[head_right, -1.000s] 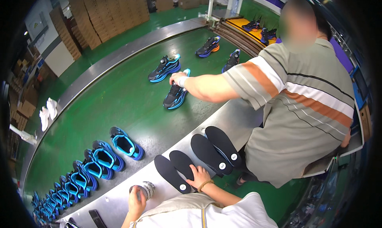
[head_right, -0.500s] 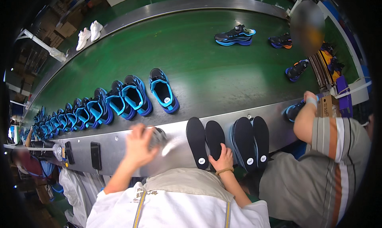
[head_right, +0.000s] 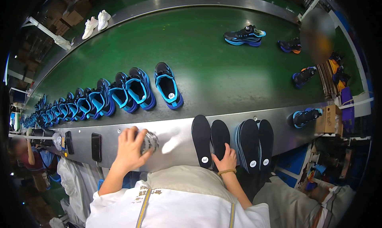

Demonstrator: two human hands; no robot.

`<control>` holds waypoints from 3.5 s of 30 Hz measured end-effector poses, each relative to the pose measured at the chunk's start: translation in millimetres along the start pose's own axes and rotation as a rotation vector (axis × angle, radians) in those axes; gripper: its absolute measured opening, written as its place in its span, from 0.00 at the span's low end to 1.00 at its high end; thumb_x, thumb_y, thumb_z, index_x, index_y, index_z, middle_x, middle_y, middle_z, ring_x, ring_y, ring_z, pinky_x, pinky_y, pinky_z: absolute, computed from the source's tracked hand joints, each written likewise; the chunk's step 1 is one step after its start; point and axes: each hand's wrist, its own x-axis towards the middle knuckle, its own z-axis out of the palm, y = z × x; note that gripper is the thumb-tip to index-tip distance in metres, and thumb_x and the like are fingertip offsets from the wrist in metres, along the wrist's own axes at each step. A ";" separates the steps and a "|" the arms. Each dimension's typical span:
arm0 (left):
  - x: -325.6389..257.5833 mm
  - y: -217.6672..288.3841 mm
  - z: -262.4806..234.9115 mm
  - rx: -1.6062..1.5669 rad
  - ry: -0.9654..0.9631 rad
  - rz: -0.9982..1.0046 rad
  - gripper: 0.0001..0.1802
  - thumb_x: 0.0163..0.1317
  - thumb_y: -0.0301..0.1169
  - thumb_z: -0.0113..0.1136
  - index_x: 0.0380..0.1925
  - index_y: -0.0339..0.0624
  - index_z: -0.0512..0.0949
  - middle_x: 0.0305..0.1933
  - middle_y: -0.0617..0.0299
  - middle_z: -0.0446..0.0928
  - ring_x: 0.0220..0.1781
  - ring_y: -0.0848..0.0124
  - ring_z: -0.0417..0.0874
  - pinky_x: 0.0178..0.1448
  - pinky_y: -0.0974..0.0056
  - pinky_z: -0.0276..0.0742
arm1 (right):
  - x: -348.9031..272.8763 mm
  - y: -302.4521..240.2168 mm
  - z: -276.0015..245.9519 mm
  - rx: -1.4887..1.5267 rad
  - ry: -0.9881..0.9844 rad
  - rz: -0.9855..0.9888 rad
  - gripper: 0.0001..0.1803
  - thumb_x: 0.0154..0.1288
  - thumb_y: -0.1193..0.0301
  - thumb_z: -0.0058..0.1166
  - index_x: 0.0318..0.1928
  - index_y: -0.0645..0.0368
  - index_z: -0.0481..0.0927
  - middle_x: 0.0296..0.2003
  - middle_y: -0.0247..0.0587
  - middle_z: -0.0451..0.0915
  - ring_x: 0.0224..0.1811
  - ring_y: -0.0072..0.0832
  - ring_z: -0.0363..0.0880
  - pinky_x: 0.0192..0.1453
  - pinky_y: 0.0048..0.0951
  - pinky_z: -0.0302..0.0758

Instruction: The person takes insoles from a stack and inserts them one by one into several blue and black shoes on a conveyor belt, pressing each insole down into the shoe by hand. The person also walks to a shelf to pick up more insoles before continuing the task.

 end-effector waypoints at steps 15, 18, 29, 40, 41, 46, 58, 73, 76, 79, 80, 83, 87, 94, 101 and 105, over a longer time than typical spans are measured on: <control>47.7 -7.7 62.5 -0.091 0.153 0.022 0.18 0.47 0.41 0.58 0.34 0.41 0.76 0.41 0.56 0.73 0.53 0.56 0.68 0.58 0.45 0.52 | -8.3 5.1 -51.8 0.286 0.003 -0.006 0.18 0.63 0.66 0.44 0.47 0.68 0.72 0.48 0.65 0.68 0.49 0.53 0.69 0.53 0.36 0.67; 142.6 -18.9 80.4 -0.394 0.259 0.237 0.11 0.48 0.31 0.57 0.32 0.39 0.75 0.39 0.55 0.73 0.47 0.56 0.71 0.49 0.56 0.64 | 3.8 -2.0 -58.0 0.359 0.099 -0.044 0.11 0.59 0.69 0.49 0.36 0.66 0.77 0.41 0.54 0.74 0.40 0.45 0.74 0.44 0.33 0.71; 329.5 112.7 164.8 -0.264 -0.094 0.525 0.47 0.44 0.51 0.60 0.63 0.56 0.49 0.65 0.55 0.48 0.67 0.56 0.48 0.60 0.43 0.51 | 41.0 -14.9 -98.8 0.745 0.089 0.081 0.05 0.51 0.75 0.59 0.27 0.65 0.80 0.29 0.36 0.73 0.23 0.17 0.70 0.26 0.17 0.67; 379.3 139.2 187.3 -0.625 0.286 0.331 0.14 0.58 0.30 0.48 0.45 0.42 0.68 0.34 0.46 0.76 0.31 0.51 0.78 0.37 0.55 0.71 | 156.4 -18.4 -169.8 0.686 0.258 0.036 0.08 0.54 0.71 0.56 0.27 0.65 0.79 0.26 0.39 0.76 0.28 0.23 0.73 0.33 0.22 0.70; 372.9 129.1 179.5 -0.616 0.373 0.327 0.13 0.58 0.30 0.48 0.44 0.40 0.68 0.35 0.47 0.76 0.31 0.52 0.78 0.36 0.55 0.70 | 169.7 -25.9 -175.4 0.701 0.252 0.011 0.08 0.55 0.71 0.57 0.27 0.65 0.79 0.27 0.39 0.76 0.29 0.22 0.73 0.33 0.22 0.70; 330.8 85.0 168.2 -0.339 0.390 0.153 0.16 0.59 0.31 0.47 0.46 0.36 0.66 0.38 0.48 0.74 0.34 0.51 0.76 0.34 0.53 0.70 | 210.8 -63.7 -183.5 0.832 -0.137 0.063 0.11 0.53 0.68 0.59 0.31 0.66 0.80 0.28 0.38 0.77 0.30 0.19 0.74 0.34 0.20 0.71; 345.4 33.5 145.6 -0.399 -0.143 0.110 0.15 0.58 0.34 0.44 0.41 0.35 0.71 0.37 0.42 0.75 0.42 0.50 0.75 0.46 0.53 0.69 | 300.8 -117.7 -123.6 0.156 -0.564 0.044 0.16 0.40 0.68 0.60 0.30 0.66 0.80 0.30 0.52 0.79 0.31 0.39 0.78 0.37 0.33 0.74; 330.8 37.2 156.8 -0.550 -0.072 0.073 0.17 0.59 0.37 0.44 0.46 0.42 0.70 0.39 0.41 0.74 0.44 0.46 0.74 0.47 0.51 0.69 | 287.7 -113.9 -50.6 -0.168 -0.248 -0.248 0.10 0.49 0.75 0.47 0.31 0.66 0.79 0.42 0.62 0.68 0.37 0.49 0.75 0.44 0.41 0.73; 333.2 52.0 165.2 -0.572 -0.067 0.134 0.17 0.59 0.36 0.44 0.46 0.42 0.71 0.38 0.41 0.75 0.43 0.46 0.75 0.47 0.52 0.70 | 309.9 -87.1 -9.9 0.064 -0.044 -0.060 0.13 0.53 0.72 0.42 0.34 0.69 0.75 0.42 0.62 0.69 0.38 0.52 0.74 0.46 0.43 0.71; 326.8 42.1 153.9 -0.488 -0.007 0.068 0.17 0.60 0.38 0.43 0.46 0.43 0.70 0.34 0.43 0.76 0.39 0.47 0.76 0.45 0.51 0.69 | 292.0 -114.8 -26.3 -0.077 0.072 -0.309 0.13 0.56 0.68 0.42 0.34 0.65 0.74 0.40 0.58 0.72 0.43 0.50 0.72 0.46 0.42 0.71; 321.6 44.8 150.2 -0.469 -0.003 0.032 0.17 0.60 0.39 0.43 0.45 0.44 0.70 0.33 0.44 0.77 0.37 0.48 0.77 0.44 0.51 0.69 | 283.0 -116.0 -35.7 -0.323 0.146 -0.550 0.12 0.56 0.67 0.44 0.34 0.63 0.74 0.38 0.55 0.74 0.44 0.48 0.72 0.45 0.40 0.71; 316.7 57.9 157.4 -0.422 0.065 -0.029 0.17 0.60 0.40 0.43 0.45 0.44 0.70 0.30 0.46 0.77 0.34 0.49 0.77 0.42 0.51 0.68 | 274.5 -135.4 -75.0 -0.426 -0.204 -0.316 0.15 0.51 0.63 0.52 0.35 0.62 0.78 0.37 0.52 0.76 0.45 0.45 0.72 0.48 0.36 0.71; 319.3 57.8 173.4 -0.619 0.146 -0.068 0.18 0.61 0.42 0.44 0.43 0.40 0.71 0.30 0.44 0.77 0.35 0.48 0.77 0.41 0.53 0.70 | 297.1 -134.2 -75.4 -0.501 -0.509 -0.272 0.14 0.48 0.67 0.53 0.34 0.63 0.80 0.38 0.53 0.77 0.45 0.41 0.75 0.47 0.34 0.73; 323.5 49.1 176.3 -0.711 0.085 -0.028 0.18 0.60 0.41 0.45 0.41 0.38 0.72 0.30 0.42 0.76 0.35 0.48 0.77 0.39 0.53 0.71 | 309.5 -106.8 -20.0 -0.308 -0.271 -0.391 0.12 0.51 0.75 0.46 0.34 0.67 0.79 0.40 0.56 0.74 0.43 0.45 0.74 0.44 0.37 0.74; 320.4 41.4 178.4 -0.728 0.085 -0.051 0.17 0.61 0.40 0.44 0.41 0.39 0.71 0.29 0.42 0.76 0.34 0.48 0.77 0.37 0.53 0.71 | 322.7 -121.8 -16.9 -0.536 -0.398 -0.485 0.13 0.55 0.70 0.42 0.36 0.61 0.79 0.39 0.49 0.76 0.44 0.40 0.74 0.46 0.35 0.72; 319.4 28.7 174.7 -0.676 0.102 -0.035 0.17 0.61 0.41 0.44 0.42 0.40 0.71 0.29 0.43 0.76 0.35 0.48 0.77 0.38 0.53 0.71 | 359.0 -120.8 40.5 -0.402 -0.369 -0.553 0.15 0.58 0.66 0.39 0.40 0.56 0.75 0.42 0.46 0.75 0.46 0.37 0.74 0.49 0.33 0.70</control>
